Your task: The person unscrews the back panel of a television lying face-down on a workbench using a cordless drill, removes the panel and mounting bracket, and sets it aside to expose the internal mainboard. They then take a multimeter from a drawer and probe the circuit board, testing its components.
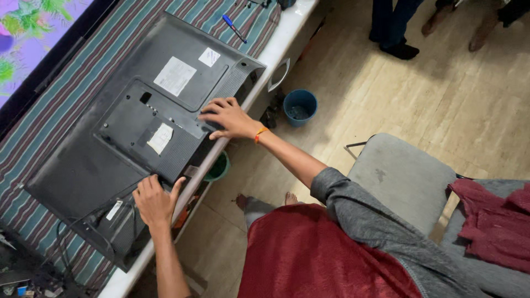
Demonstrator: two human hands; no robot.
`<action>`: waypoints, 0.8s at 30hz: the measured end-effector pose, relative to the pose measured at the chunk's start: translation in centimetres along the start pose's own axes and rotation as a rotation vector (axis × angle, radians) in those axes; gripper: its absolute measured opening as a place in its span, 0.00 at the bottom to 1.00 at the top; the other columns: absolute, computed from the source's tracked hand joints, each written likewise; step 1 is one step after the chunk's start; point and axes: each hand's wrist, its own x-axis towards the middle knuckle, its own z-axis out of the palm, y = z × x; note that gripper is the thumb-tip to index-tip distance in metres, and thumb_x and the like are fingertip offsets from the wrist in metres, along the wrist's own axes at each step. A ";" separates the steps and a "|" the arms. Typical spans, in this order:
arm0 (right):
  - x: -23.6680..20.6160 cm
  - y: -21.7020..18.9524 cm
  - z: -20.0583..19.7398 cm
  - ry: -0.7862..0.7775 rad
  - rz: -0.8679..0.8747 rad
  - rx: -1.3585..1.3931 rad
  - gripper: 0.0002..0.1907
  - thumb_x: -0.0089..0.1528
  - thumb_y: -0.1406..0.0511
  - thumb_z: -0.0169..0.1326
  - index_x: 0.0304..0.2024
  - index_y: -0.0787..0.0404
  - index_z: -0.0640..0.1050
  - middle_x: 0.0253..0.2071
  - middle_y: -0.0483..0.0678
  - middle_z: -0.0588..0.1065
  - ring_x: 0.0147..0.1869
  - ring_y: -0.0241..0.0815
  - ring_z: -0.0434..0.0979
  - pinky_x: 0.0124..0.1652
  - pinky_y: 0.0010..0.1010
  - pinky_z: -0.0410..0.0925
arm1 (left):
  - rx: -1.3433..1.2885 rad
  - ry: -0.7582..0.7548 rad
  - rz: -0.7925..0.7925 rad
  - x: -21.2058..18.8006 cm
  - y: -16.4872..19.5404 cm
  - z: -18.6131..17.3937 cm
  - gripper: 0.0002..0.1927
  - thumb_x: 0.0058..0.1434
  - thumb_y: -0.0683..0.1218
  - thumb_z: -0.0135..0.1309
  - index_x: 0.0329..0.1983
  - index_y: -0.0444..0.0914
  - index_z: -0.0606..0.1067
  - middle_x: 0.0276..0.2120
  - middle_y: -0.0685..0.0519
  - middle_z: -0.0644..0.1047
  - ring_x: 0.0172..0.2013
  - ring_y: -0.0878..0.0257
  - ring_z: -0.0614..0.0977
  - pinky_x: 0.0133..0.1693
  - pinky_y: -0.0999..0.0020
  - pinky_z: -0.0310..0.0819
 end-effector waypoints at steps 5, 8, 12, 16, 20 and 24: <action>-2.4 3.1 3.6 0.027 -0.077 -0.078 0.22 0.58 0.46 0.64 0.52 0.42 0.80 0.70 0.42 0.68 0.78 0.51 0.56 0.68 0.53 0.52 | -0.190 -0.051 -0.063 0.1 -0.6 0.4 0.41 0.55 0.74 0.58 0.47 0.32 0.77 0.45 0.45 0.77 0.48 0.48 0.76 0.51 0.54 0.69; -2.4 2.7 3.7 -0.012 -0.073 -0.120 0.26 0.54 0.48 0.66 0.54 0.44 0.79 0.69 0.44 0.68 0.78 0.54 0.54 0.68 0.56 0.50 | -0.134 -0.077 -0.087 0.1 -0.3 0.5 0.42 0.54 0.75 0.58 0.47 0.31 0.76 0.45 0.45 0.77 0.48 0.48 0.76 0.51 0.55 0.69; -2.8 1.0 3.7 -0.038 -0.054 -0.199 0.36 0.49 0.51 0.68 0.60 0.47 0.76 0.66 0.44 0.69 0.80 0.57 0.49 0.72 0.62 0.43 | -0.021 -0.095 -0.097 0.2 0.6 0.6 0.43 0.57 0.76 0.57 0.47 0.31 0.76 0.44 0.43 0.76 0.47 0.47 0.76 0.50 0.54 0.70; -3.3 0.3 4.0 -0.009 -0.054 -0.201 0.35 0.52 0.51 0.68 0.60 0.49 0.75 0.64 0.45 0.71 0.81 0.59 0.46 0.73 0.65 0.40 | 0.054 -0.089 -0.086 0.2 0.9 0.6 0.43 0.58 0.77 0.54 0.47 0.31 0.75 0.44 0.43 0.75 0.47 0.47 0.75 0.50 0.54 0.70; -2.7 0.3 4.3 0.037 -0.042 -0.205 0.26 0.55 0.50 0.65 0.52 0.50 0.77 0.56 0.45 0.74 0.80 0.57 0.49 0.73 0.64 0.41 | 0.139 -0.134 -0.056 0.0 1.1 0.9 0.41 0.62 0.77 0.51 0.43 0.33 0.73 0.42 0.44 0.74 0.46 0.49 0.75 0.49 0.54 0.70; -1.3 0.6 4.0 -0.002 -0.054 -0.148 0.19 0.61 0.47 0.61 0.41 0.52 0.77 0.46 0.44 0.75 0.79 0.49 0.55 0.73 0.65 0.41 | 0.167 -0.133 -0.027 -0.4 1.2 1.4 0.37 0.67 0.75 0.48 0.39 0.35 0.71 0.40 0.45 0.72 0.45 0.50 0.75 0.48 0.54 0.69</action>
